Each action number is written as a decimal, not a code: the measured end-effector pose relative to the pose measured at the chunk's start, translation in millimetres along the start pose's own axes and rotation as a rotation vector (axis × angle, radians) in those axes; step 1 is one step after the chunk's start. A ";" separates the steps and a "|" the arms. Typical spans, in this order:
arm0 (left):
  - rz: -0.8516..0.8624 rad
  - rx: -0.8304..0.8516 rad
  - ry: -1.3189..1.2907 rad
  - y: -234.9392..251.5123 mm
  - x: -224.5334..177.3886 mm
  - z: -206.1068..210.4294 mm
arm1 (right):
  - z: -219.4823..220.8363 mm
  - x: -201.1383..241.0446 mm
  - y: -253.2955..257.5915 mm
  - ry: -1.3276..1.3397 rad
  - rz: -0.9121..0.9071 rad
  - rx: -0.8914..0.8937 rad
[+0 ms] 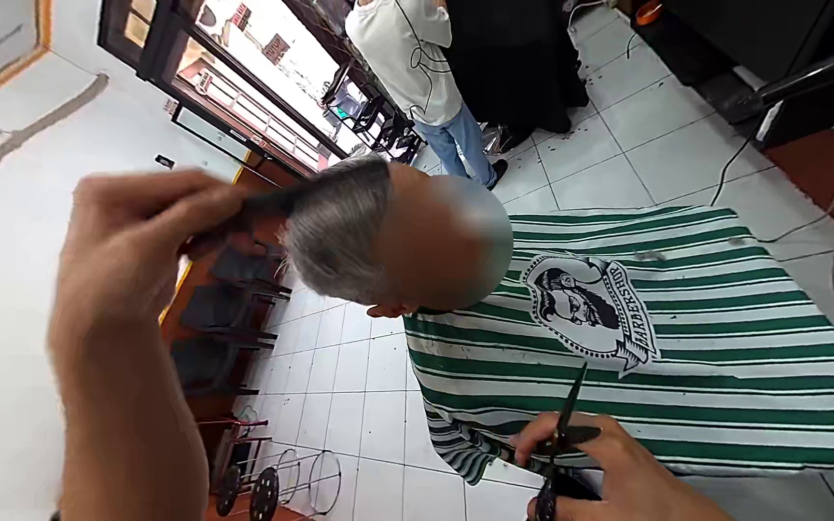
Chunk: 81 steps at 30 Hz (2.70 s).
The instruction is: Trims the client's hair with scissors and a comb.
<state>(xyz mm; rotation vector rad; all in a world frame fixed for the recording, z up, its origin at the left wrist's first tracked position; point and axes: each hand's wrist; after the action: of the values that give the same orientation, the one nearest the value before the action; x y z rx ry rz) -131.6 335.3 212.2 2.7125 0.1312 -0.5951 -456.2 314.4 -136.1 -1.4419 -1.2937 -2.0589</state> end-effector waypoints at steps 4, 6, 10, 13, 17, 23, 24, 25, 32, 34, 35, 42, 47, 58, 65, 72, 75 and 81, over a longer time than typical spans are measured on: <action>-0.078 -0.053 0.055 29.8 -5.9 25.0 | 4.5 8.4 4.0 -0.081 -0.042 0.038; -0.002 0.105 0.041 15.5 -0.4 16.8 | 5.5 12.4 2.4 -0.078 -0.024 0.046; 0.137 0.085 -0.170 -46.7 32.1 -14.9 | 12.0 20.6 -1.2 0.041 0.026 0.070; 0.030 -0.360 -0.284 -71.6 77.8 -2.0 | 26.2 28.2 -3.5 0.124 0.087 0.059; 0.046 -0.412 -0.391 -95.1 124.4 51.4 | 61.7 31.0 -12.2 0.089 0.166 -0.090; 0.498 -0.248 -0.295 -115.3 173.1 111.5 | 159.6 23.9 -23.8 0.051 0.137 -0.403; 0.563 -0.267 -0.313 -111.9 179.8 113.3 | 171.9 24.1 -23.7 0.025 0.129 -0.434; 0.582 -0.284 -0.354 -106.9 185.3 112.5 | 183.8 23.9 -25.1 0.002 0.120 -0.459; 0.536 -0.431 -0.526 -63.4 183.3 137.3 | 224.0 34.0 -26.5 -0.180 0.155 -0.739; 0.670 -0.458 -0.405 -72.8 185.3 152.1 | 221.8 29.2 -22.0 -0.157 0.139 -0.775; 0.738 -0.468 -0.373 -78.9 188.0 158.9 | 221.3 26.0 -20.1 -0.142 0.127 -0.783; 0.653 -0.593 -0.677 -54.2 217.2 157.5 | 245.6 17.1 4.5 -0.256 0.042 -0.819; 0.951 -0.424 -0.664 -38.9 250.3 194.4 | 295.3 -10.4 46.6 -0.371 -0.067 -1.020; 0.630 0.986 -1.745 -97.5 320.1 190.6 | 372.0 -117.4 136.5 -0.176 -0.124 -1.339; 0.916 1.030 -1.763 -63.8 305.6 198.9 | 378.7 -111.9 205.2 -0.647 0.042 -1.235; 0.768 0.529 -1.554 -6.6 323.0 201.5 | 339.9 -56.4 228.9 -1.526 0.073 -1.354; 0.673 0.454 -1.543 11.4 338.5 212.3 | 302.9 -39.1 227.0 -1.886 0.035 -1.415; 0.607 0.519 -1.540 34.0 362.2 241.9 | 277.3 -74.6 252.8 -2.136 0.141 -1.364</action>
<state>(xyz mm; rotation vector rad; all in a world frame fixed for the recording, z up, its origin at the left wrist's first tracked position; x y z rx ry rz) 108.7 220.3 -134.0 1.6862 -1.2561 -2.3746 -89.4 384.2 -53.0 -4.2162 0.6869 -0.1641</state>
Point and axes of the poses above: each hand's wrist, its own y-axis towards the middle knuckle, its own z-axis out of the palm, x = y × z, and after that the axes turned 6 degrees about -x, right-handed
